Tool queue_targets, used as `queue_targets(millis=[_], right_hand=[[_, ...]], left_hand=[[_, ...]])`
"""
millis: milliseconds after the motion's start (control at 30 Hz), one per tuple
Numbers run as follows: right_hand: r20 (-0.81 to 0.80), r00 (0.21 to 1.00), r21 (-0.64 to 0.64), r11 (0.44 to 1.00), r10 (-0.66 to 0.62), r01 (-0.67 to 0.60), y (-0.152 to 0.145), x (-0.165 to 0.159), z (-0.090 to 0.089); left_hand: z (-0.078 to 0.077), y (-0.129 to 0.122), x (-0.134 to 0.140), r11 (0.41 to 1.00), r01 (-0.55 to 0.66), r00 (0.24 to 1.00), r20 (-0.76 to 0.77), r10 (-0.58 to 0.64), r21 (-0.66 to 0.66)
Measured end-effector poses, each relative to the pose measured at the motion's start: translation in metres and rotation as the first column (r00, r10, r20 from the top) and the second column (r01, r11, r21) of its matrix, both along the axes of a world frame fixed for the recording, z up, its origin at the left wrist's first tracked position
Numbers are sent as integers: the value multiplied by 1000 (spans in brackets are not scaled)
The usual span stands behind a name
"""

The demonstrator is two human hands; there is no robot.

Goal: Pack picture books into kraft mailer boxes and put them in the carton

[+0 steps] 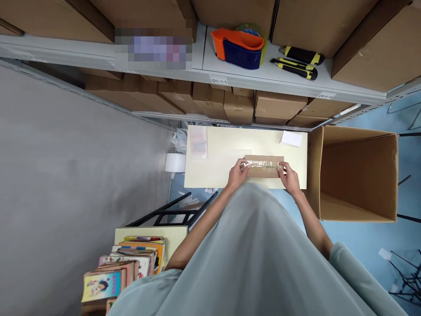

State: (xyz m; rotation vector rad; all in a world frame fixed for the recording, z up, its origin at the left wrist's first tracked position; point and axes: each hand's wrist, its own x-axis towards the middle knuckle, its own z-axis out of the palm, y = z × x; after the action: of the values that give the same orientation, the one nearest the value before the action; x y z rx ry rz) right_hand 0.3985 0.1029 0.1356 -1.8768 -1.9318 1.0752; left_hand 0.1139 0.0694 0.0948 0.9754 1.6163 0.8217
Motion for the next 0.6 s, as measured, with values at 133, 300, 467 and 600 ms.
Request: queue_targets(millis=[133, 300, 467, 600], right_hand=[[78, 994, 60, 996, -76, 71, -1, 20, 9], [155, 984, 92, 993, -94, 80, 5, 39, 9], [154, 983, 60, 994, -102, 94, 10, 59, 3], [154, 977, 66, 988, -146, 137, 7, 75, 2]], left_hand=[[9, 2, 19, 998, 61, 996, 63, -62, 15], [4, 14, 39, 993, 122, 988, 101, -121, 2], [-7, 24, 60, 987, 162, 984, 68, -163, 23], [-8, 30, 76, 979, 200, 978, 52, -202, 41]])
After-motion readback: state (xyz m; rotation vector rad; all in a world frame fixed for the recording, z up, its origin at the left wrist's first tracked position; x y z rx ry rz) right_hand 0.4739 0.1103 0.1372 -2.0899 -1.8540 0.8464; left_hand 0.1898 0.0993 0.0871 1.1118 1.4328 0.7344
